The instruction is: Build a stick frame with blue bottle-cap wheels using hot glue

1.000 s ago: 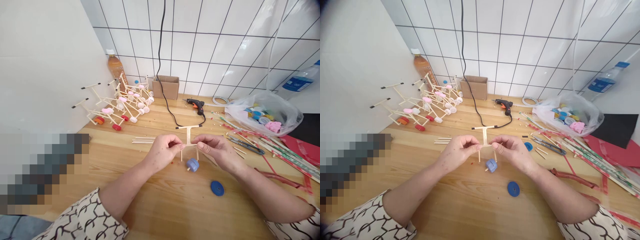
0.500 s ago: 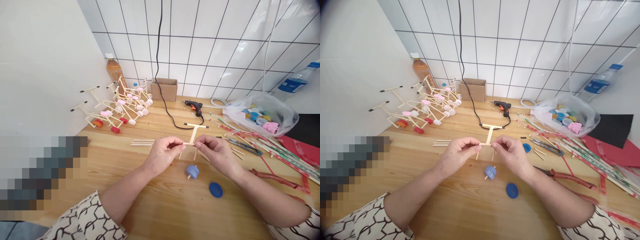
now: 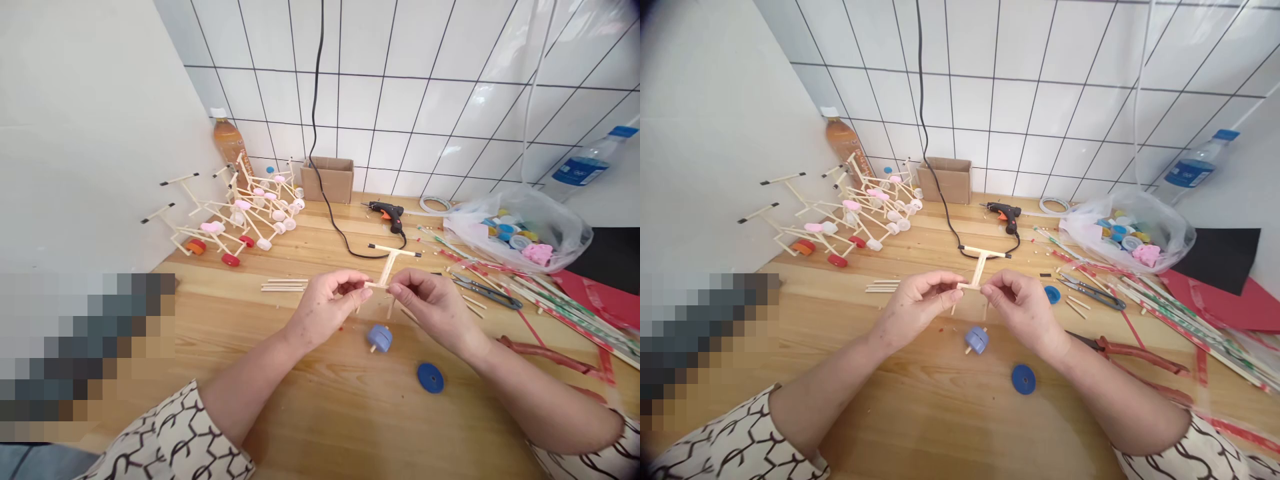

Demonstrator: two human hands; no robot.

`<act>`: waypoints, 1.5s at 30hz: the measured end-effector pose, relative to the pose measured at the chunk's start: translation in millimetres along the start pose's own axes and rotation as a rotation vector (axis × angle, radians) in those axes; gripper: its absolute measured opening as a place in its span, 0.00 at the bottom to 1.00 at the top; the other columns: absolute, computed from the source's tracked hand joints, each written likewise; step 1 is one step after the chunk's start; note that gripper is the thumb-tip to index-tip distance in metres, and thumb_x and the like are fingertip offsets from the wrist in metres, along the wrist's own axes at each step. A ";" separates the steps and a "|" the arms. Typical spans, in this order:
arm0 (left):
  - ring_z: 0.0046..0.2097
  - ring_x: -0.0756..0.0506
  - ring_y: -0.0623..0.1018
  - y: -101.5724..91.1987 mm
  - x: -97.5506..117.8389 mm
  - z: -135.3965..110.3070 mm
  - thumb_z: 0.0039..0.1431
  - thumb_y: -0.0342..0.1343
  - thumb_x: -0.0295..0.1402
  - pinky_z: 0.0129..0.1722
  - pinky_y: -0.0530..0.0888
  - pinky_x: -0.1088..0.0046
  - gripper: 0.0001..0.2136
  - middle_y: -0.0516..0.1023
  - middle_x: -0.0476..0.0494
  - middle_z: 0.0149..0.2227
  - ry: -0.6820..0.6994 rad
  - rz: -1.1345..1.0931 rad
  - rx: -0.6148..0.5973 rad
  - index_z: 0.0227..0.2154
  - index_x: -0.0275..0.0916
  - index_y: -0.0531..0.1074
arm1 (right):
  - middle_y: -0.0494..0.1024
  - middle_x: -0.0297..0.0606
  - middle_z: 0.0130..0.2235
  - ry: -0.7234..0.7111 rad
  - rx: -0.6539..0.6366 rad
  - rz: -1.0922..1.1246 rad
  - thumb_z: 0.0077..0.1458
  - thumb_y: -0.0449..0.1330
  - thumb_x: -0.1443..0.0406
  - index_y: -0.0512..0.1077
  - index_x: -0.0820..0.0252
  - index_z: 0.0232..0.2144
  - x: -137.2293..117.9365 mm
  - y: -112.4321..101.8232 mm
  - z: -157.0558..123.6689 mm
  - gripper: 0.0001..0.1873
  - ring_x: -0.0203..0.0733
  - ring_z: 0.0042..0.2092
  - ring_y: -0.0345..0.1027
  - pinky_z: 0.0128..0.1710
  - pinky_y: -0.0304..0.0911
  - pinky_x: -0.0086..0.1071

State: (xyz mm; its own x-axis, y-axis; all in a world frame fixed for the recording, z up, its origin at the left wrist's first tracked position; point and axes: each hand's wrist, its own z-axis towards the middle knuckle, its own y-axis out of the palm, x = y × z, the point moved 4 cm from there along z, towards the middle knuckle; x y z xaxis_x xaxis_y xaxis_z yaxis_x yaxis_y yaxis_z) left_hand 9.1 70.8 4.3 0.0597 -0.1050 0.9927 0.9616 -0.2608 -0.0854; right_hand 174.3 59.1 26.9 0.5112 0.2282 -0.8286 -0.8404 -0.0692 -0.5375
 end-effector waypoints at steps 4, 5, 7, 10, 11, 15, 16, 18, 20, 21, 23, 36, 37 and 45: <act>0.36 0.49 0.74 -1.3 -0.4 0.9 0.51 0.59 0.34 0.36 0.71 0.75 0.10 0.78 0.44 0.34 0.002 -0.036 -0.018 0.36 0.35 0.75 | 0.67 0.32 0.21 -0.038 0.017 -0.033 0.53 0.55 0.59 0.68 0.61 0.23 -2.4 -1.2 0.6 0.13 0.33 0.23 0.57 0.22 0.54 0.28; 0.36 0.49 0.74 -1.7 0.2 1.1 0.51 0.58 0.34 0.36 0.70 0.75 0.09 0.78 0.44 0.34 0.001 -0.030 -0.013 0.35 0.35 0.75 | 0.67 0.31 0.21 -0.043 0.017 -0.039 0.53 0.55 0.59 0.68 0.60 0.23 -2.7 -1.1 0.6 0.13 0.33 0.23 0.57 0.22 0.54 0.28; 0.34 0.49 0.74 -2.0 1.9 1.5 0.51 0.59 0.33 0.35 0.70 0.76 0.07 0.78 0.45 0.32 0.001 -0.004 -0.005 0.32 0.35 0.76 | 0.67 0.31 0.20 -0.050 0.008 -0.040 0.53 0.55 0.58 0.68 0.60 0.23 -2.8 -0.6 0.6 0.13 0.33 0.23 0.57 0.22 0.54 0.28; 0.31 0.50 0.73 -2.4 3.1 2.0 0.50 0.59 0.32 0.32 0.69 0.76 0.06 0.77 0.47 0.28 -0.018 0.035 -0.001 0.28 0.35 0.76 | 0.68 0.32 0.22 -0.032 -0.029 0.011 0.54 0.55 0.56 0.70 0.60 0.23 -0.8 0.2 0.0 0.15 0.34 0.24 0.58 0.24 0.56 0.28; 0.30 0.50 0.72 -2.9 3.0 2.1 0.50 0.59 0.33 0.32 0.69 0.76 0.06 0.77 0.48 0.27 -0.025 0.038 0.005 0.28 0.35 0.76 | 0.69 0.32 0.23 -0.015 -0.041 0.042 0.55 0.54 0.56 0.71 0.60 0.24 0.6 0.1 -0.3 0.16 0.34 0.26 0.60 0.25 0.57 0.28; 0.31 0.50 0.72 -5.6 0.9 2.3 0.50 0.59 0.34 0.33 0.68 0.76 0.06 0.77 0.49 0.27 -0.039 -0.019 0.035 0.27 0.35 0.75 | 0.73 0.34 0.29 0.044 -0.079 0.160 0.56 0.53 0.54 0.74 0.59 0.29 5.2 -1.0 -1.0 0.16 0.37 0.32 0.66 0.32 0.61 0.29; 0.31 0.50 0.72 -5.9 0.2 2.3 0.50 0.59 0.34 0.33 0.68 0.76 0.06 0.76 0.49 0.27 -0.039 -0.033 0.038 0.27 0.36 0.75 | 0.73 0.34 0.29 0.045 -0.086 0.167 0.55 0.54 0.54 0.73 0.59 0.30 5.4 -0.9 -1.0 0.15 0.37 0.32 0.66 0.31 0.61 0.29; 0.30 0.51 0.72 -6.2 -0.9 2.4 0.51 0.59 0.35 0.33 0.68 0.76 0.07 0.76 0.49 0.26 -0.041 -0.050 0.043 0.27 0.35 0.75 | 0.72 0.35 0.28 0.026 -0.092 0.139 0.53 0.57 0.55 0.72 0.59 0.29 4.8 0.0 -1.1 0.14 0.37 0.29 0.63 0.29 0.59 0.30; 0.29 0.51 0.71 -5.9 -1.6 2.5 0.51 0.59 0.35 0.32 0.68 0.75 0.07 0.75 0.49 0.25 -0.042 -0.053 0.047 0.27 0.35 0.75 | 0.70 0.34 0.26 -0.014 -0.082 0.085 0.51 0.58 0.55 0.70 0.59 0.26 2.9 1.5 -1.1 0.13 0.37 0.28 0.60 0.27 0.57 0.31; 0.29 0.51 0.71 -5.7 -1.8 2.5 0.51 0.59 0.36 0.32 0.68 0.75 0.08 0.75 0.49 0.25 -0.042 -0.053 0.049 0.27 0.35 0.75 | 0.69 0.34 0.25 -0.032 -0.075 0.064 0.51 0.58 0.56 0.69 0.59 0.24 2.0 2.3 -1.2 0.13 0.37 0.27 0.60 0.27 0.57 0.31; 0.29 0.51 0.71 -5.3 -1.9 2.5 0.50 0.59 0.36 0.32 0.68 0.75 0.08 0.75 0.49 0.25 -0.039 -0.053 0.053 0.27 0.35 0.75 | 0.68 0.34 0.24 -0.048 -0.070 0.044 0.52 0.57 0.56 0.68 0.58 0.22 1.0 4.1 -1.4 0.13 0.37 0.27 0.59 0.27 0.56 0.31; 0.29 0.51 0.71 0.4 -1.2 0.5 0.50 0.59 0.35 0.31 0.67 0.76 0.07 0.75 0.50 0.25 -0.052 -0.003 0.012 0.27 0.36 0.76 | 0.75 0.37 0.28 -0.077 -0.077 0.036 0.54 0.56 0.57 0.73 0.59 0.28 -3.7 0.6 -0.7 0.12 0.38 0.30 0.64 0.29 0.59 0.32; 0.30 0.51 0.71 1.4 -2.1 0.3 0.50 0.59 0.35 0.32 0.67 0.76 0.07 0.76 0.49 0.26 -0.054 -0.006 -0.001 0.28 0.36 0.76 | 0.75 0.37 0.28 -0.085 -0.074 0.036 0.54 0.57 0.57 0.73 0.59 0.26 -3.7 0.9 -0.5 0.12 0.38 0.29 0.64 0.29 0.59 0.32; 0.36 0.48 0.75 0.5 -6.2 1.5 0.54 0.55 0.37 0.36 0.69 0.73 0.10 0.78 0.44 0.34 -0.097 0.024 -0.134 0.34 0.36 0.75 | 0.70 0.34 0.24 0.064 0.191 0.115 0.50 0.59 0.55 0.73 0.57 0.26 7.9 -19.4 -0.6 0.12 0.36 0.26 0.59 0.24 0.55 0.29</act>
State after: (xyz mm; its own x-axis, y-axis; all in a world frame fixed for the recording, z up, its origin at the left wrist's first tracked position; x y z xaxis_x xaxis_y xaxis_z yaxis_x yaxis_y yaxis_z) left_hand 9.6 72.8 -1.8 0.1141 -0.0214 0.9932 0.9156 -0.3856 -0.1135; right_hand 194.8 61.6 30.7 0.4157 0.1667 -0.8941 -0.9093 0.0952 -0.4051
